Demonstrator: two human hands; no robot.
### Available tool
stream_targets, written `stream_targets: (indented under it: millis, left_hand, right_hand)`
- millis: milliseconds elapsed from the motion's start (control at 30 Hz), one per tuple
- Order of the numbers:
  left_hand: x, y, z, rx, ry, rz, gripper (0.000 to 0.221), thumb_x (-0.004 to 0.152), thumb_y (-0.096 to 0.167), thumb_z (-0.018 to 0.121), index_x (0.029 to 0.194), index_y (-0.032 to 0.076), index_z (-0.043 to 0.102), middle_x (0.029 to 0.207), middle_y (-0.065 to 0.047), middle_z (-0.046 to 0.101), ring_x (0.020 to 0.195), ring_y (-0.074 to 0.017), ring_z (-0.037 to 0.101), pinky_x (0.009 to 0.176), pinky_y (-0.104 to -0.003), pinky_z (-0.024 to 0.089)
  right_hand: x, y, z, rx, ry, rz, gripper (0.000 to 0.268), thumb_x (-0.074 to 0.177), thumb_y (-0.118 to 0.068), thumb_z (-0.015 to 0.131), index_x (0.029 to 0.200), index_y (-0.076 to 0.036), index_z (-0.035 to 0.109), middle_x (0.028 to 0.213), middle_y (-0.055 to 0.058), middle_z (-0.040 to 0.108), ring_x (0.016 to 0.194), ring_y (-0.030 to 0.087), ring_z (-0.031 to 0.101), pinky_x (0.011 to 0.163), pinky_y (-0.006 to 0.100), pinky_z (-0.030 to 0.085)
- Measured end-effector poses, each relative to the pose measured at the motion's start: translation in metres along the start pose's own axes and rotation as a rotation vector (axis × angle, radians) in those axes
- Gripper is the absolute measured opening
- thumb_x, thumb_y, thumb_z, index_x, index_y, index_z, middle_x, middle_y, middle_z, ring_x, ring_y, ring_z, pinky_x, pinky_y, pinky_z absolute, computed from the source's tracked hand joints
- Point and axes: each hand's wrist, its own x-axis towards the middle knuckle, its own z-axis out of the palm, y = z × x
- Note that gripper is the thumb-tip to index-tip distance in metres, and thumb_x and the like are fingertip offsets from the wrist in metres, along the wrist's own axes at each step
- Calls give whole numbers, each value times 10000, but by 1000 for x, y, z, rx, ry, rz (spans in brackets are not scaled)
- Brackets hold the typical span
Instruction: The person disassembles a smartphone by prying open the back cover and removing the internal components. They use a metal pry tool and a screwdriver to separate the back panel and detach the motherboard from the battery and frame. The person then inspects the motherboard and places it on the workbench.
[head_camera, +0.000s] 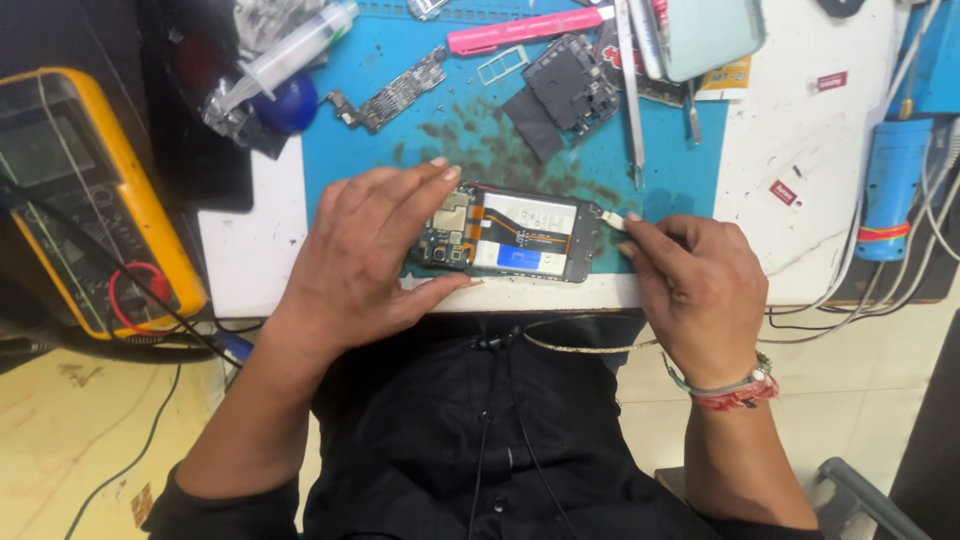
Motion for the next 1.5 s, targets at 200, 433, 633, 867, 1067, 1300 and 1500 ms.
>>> stream_targets:
  millis: [200,433,633,867,1067,1300,1500]
  left_hand:
    - [-5,-1,4,8,57,-58,905,798,501,863,1493,49,497,1280,-132,645,1221,-314,563,1017,-446,366]
    - [-6,-2,4,-3,54,-80,899,798,506,855,1498,62,506,1198,-119,657,1191,-306,580,1028,-452,367]
    - [-4,-1,3,-12,38,-85,886,806,512,850,1493,68,512,1179,-121,663,1186,-312,577,1018,-449,373]
    - [-4,-2,3,-15,43,-91,888,794,516,849,1488,71,517,1170,-121,673,1180,-306,579,1015,-454,370]
    - [-4,-2,3,-22,38,-94,877,798,513,851,1485,77,524,1169,-118,676,1181,-309,573,1013,-449,373]
    - [-3,-1,3,-19,41,-95,879,785,517,853,1474,75,534,1163,-120,679,1174,-308,573,1009,-456,370]
    - [-4,-1,2,-21,44,-94,877,785,525,852,1468,74,539,1160,-123,681,1179,-309,574,1007,-453,373]
  right_hand:
    - [1,11,1,99,-49,-16,180,892,-120,809,1071,-112,795,902,41,678,861,270,608,761,416,463]
    - [-9,15,13,251,5,6,114,922,-112,802,1030,-104,764,917,40,677,906,258,599,823,396,438]
    - [-14,17,22,266,64,33,97,945,-117,793,1024,-89,746,919,43,673,913,268,591,855,398,420]
    - [-18,17,26,288,93,11,100,959,-127,785,1028,-84,726,947,42,672,947,260,594,896,392,407]
    - [-19,15,30,280,122,48,88,982,-130,779,1025,-77,723,955,44,670,941,256,586,899,390,404]
    - [-20,17,28,288,104,21,90,976,-142,778,1007,-77,725,938,38,674,934,254,589,895,392,401]
    - [-20,16,31,280,119,49,79,988,-139,771,1011,-78,726,945,42,674,929,252,583,894,389,403]
